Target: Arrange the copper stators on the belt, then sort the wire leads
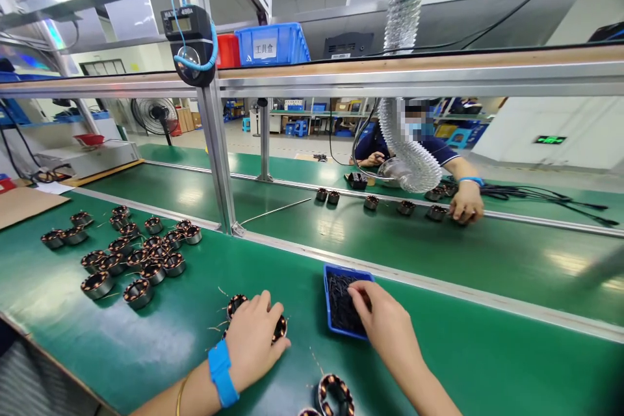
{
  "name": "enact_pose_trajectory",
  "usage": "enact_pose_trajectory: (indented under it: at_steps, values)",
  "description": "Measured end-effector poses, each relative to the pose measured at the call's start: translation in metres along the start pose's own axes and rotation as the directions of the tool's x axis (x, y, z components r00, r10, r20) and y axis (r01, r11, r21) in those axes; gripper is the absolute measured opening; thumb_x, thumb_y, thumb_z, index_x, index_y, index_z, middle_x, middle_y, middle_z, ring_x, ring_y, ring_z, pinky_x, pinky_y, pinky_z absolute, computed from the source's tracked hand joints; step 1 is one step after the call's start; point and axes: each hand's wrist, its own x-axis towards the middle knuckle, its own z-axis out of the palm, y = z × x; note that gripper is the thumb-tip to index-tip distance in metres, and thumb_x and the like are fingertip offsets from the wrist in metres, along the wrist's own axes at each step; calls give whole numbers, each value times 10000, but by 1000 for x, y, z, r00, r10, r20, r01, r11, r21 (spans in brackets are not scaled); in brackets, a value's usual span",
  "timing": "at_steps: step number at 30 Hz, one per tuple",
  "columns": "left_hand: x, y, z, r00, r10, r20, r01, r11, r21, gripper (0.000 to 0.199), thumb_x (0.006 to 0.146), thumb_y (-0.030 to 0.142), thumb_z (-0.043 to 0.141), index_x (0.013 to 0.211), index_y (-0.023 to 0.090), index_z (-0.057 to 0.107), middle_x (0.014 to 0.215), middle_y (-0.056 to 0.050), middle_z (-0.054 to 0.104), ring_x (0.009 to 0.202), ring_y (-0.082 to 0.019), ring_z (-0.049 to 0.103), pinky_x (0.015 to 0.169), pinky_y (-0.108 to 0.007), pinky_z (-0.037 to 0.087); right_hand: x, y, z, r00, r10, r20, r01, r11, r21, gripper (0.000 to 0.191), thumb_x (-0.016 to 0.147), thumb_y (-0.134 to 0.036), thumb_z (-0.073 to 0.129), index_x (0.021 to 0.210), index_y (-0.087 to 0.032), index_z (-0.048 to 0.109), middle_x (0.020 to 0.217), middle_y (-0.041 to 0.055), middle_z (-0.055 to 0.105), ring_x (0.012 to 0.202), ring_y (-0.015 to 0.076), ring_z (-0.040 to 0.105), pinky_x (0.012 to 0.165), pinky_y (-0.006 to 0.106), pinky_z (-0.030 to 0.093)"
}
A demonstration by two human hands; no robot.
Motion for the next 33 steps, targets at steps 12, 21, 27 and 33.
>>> enact_pose_trajectory:
  at_steps: [12, 21, 27, 33]
  values:
    - [-5, -4, 11, 998, -37, -46, 30, 991, -130, 327, 836, 369, 766, 1110, 238, 643, 1098, -63, 587, 1027, -298, 597, 898, -465, 502, -11, -67, 52, 907, -119, 405, -37, 933, 358, 273, 891, -375, 439, 781, -199, 615, 689, 26, 650, 533, 148, 554, 493, 249, 446]
    - [-4, -6, 13, 998, -30, -51, 23, 991, -131, 338, 843, 399, 758, 1118, 240, 641, 1093, -64, 577, 1017, -295, 591, 887, -455, 499, -12, -63, 54, 893, -86, 442, -78, 937, 340, 252, 865, -382, 426, 755, -215, 580, 678, 21, 625, 516, 153, 550, 479, 255, 436]
    - [-4, -6, 13, 997, -32, -68, 23, 990, -138, 332, 840, 385, 760, 1113, 238, 640, 1092, -64, 575, 1011, -294, 590, 880, -450, 496, -14, -65, 57, 896, -92, 435, -69, 938, 340, 251, 863, -356, 432, 755, -207, 602, 672, 22, 646, 487, 143, 549, 457, 245, 433]
    - [-6, -5, 14, 997, -35, -63, 25, 988, -153, 343, 851, 372, 751, 1145, 235, 640, 1100, -68, 577, 1024, -295, 597, 891, -457, 508, -15, -58, 53, 892, -175, 416, 15, 932, 362, 240, 829, -276, 505, 799, -199, 730, 708, 26, 708, 577, 158, 613, 547, 249, 474]
